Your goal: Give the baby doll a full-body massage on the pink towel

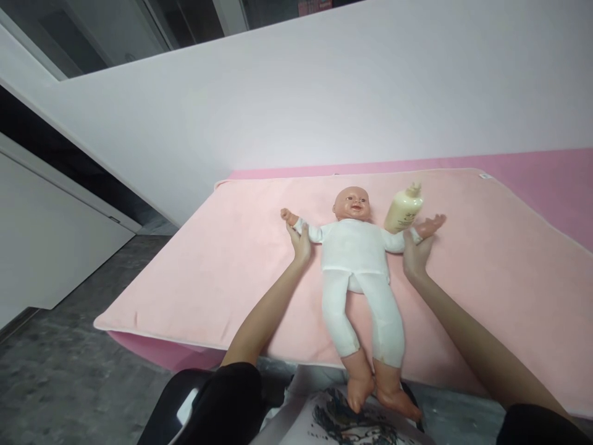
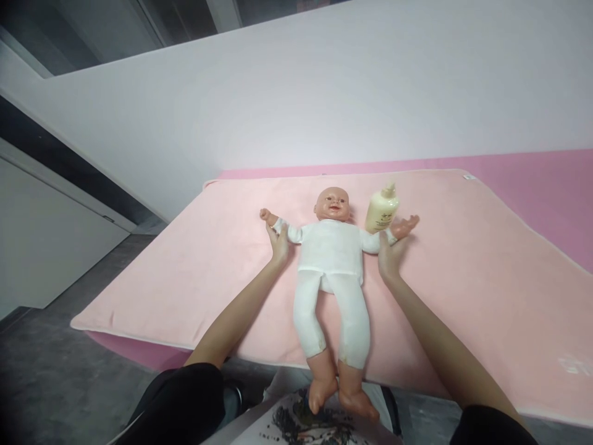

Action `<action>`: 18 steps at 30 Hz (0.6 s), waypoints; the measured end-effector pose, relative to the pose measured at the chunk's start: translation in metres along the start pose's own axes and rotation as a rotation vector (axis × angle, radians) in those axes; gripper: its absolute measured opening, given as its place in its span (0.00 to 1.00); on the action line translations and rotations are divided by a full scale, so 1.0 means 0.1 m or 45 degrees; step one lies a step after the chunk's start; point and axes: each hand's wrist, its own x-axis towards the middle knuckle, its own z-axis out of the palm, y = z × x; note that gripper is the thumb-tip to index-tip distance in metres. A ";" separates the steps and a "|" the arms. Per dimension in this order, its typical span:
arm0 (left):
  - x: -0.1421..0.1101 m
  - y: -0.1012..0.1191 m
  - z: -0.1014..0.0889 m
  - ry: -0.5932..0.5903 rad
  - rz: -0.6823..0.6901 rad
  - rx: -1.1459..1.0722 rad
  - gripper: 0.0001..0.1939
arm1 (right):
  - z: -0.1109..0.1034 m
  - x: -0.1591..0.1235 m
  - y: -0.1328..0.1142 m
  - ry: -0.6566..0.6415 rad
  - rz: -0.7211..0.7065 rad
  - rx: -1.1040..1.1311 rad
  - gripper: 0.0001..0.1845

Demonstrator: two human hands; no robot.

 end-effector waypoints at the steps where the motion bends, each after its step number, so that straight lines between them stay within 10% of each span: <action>1: -0.02 0.02 0.01 -0.047 0.064 0.047 0.29 | 0.01 -0.03 -0.02 -0.078 -0.031 -0.061 0.38; 10: -0.13 0.21 0.06 -0.616 0.477 0.578 0.26 | 0.08 -0.17 -0.08 -0.623 -0.751 -0.754 0.30; 14: -0.13 0.21 0.05 -0.605 0.450 0.516 0.27 | 0.05 -0.18 -0.11 -0.597 -0.638 -0.651 0.28; 18: -0.06 0.13 0.06 -0.392 0.194 0.160 0.27 | 0.04 -0.13 -0.08 -0.299 -0.063 -0.316 0.29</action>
